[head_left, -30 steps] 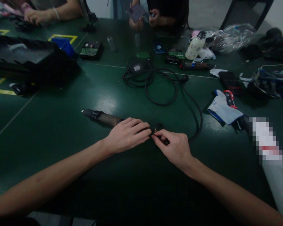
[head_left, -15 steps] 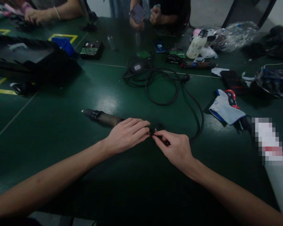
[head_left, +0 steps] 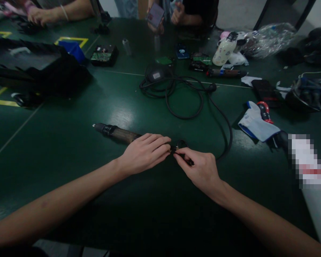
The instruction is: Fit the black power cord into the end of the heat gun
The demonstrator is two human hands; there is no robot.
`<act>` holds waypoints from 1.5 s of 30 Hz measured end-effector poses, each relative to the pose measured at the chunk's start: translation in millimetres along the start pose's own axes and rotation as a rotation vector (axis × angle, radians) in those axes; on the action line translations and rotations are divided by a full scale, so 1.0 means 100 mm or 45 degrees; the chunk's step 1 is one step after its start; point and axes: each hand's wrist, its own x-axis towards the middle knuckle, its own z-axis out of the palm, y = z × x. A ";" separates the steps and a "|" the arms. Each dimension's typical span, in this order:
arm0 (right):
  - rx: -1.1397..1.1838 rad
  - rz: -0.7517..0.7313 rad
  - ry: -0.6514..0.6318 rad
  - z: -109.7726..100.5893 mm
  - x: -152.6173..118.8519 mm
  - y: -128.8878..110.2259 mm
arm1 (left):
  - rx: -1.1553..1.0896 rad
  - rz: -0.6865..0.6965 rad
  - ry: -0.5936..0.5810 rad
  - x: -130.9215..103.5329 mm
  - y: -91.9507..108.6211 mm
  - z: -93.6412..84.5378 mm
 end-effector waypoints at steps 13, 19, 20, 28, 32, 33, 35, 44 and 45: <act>-0.011 -0.003 0.009 0.01 0.00 0.00 | 0.029 0.024 0.020 -0.02 -0.01 0.01; 0.000 0.000 0.005 0.00 0.00 -0.01 | 0.031 0.014 0.029 -0.01 -0.02 0.03; -0.003 -0.002 0.006 0.00 0.01 -0.01 | 0.031 0.011 0.021 -0.01 -0.02 0.02; -0.011 -0.008 -0.001 0.00 0.00 0.00 | -0.019 0.064 0.050 0.00 0.00 0.01; -0.010 0.000 -0.006 -0.01 0.01 -0.01 | 0.026 0.160 0.113 -0.02 0.01 0.02; -0.009 0.001 -0.004 -0.02 0.01 -0.01 | 0.042 0.190 0.116 -0.03 0.01 0.02; -0.011 0.000 -0.012 -0.02 0.02 -0.01 | 0.056 0.243 0.120 -0.03 0.01 0.01; -0.043 0.000 0.024 0.01 0.00 0.00 | -0.021 0.134 0.106 0.00 0.01 0.02; -0.044 -0.003 0.027 0.01 0.00 0.00 | -0.024 0.129 0.097 0.00 0.01 0.02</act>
